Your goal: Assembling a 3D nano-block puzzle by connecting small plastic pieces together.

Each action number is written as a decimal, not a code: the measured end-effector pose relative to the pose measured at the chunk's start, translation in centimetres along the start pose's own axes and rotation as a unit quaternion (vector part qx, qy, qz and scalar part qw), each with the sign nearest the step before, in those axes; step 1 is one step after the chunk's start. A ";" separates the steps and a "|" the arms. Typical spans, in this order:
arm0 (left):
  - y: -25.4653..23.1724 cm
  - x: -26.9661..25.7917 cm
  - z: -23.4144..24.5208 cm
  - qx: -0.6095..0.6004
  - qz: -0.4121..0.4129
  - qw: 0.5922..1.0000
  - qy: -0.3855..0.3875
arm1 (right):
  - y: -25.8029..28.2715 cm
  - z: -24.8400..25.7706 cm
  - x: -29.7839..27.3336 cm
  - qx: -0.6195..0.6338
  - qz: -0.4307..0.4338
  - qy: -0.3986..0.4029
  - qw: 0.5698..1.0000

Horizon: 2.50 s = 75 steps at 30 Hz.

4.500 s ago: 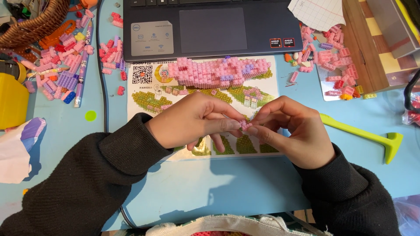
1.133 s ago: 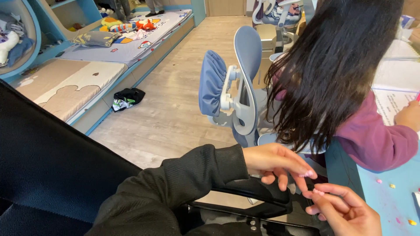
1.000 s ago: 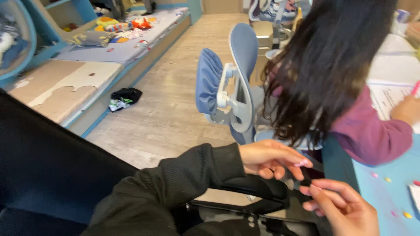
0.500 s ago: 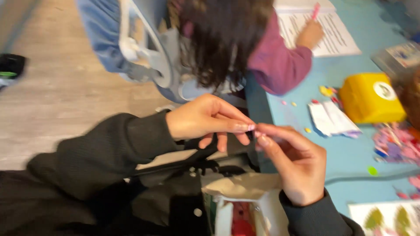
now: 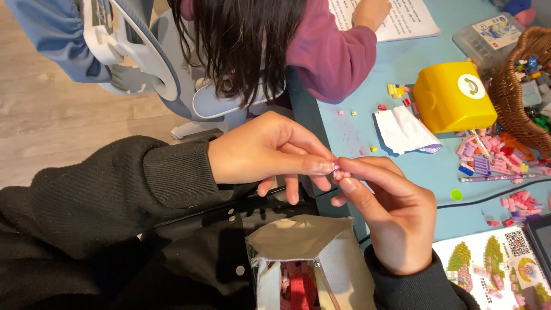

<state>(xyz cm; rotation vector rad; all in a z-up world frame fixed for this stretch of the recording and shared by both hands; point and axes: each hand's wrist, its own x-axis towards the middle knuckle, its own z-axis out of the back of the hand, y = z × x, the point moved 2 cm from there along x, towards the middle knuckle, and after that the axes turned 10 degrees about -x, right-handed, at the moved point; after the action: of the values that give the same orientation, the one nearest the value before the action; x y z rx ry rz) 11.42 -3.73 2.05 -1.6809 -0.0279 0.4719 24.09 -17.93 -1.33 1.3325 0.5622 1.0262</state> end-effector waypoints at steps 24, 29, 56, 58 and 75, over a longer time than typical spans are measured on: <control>1.5 -0.3 0.0 -0.015 -0.014 1.000 -0.019 | -1.5 -1.1 -0.2 0.058 -0.093 -0.061 0.992; 1.0 -0.5 0.0 0.020 -0.006 0.999 -0.025 | -1.5 -1.2 -0.3 0.064 -0.084 -0.046 0.993; 2.7 -0.8 0.1 -0.045 0.005 0.998 -0.045 | -3.1 -1.9 -0.4 0.085 -0.094 -0.044 0.991; 3.0 -0.9 0.0 -0.067 0.014 0.997 -0.043 | -3.4 -1.8 -0.6 0.084 -0.083 -0.028 0.993; 3.2 -3.8 0.8 -0.117 -0.012 0.991 -0.068 | -3.1 -2.1 -0.5 0.015 -0.165 -0.037 0.985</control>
<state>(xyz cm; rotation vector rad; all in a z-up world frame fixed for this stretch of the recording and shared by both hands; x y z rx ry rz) 6.85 -4.63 0.00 -1.8730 -0.2094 0.5822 22.97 -16.99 -4.79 1.2478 0.7180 0.6965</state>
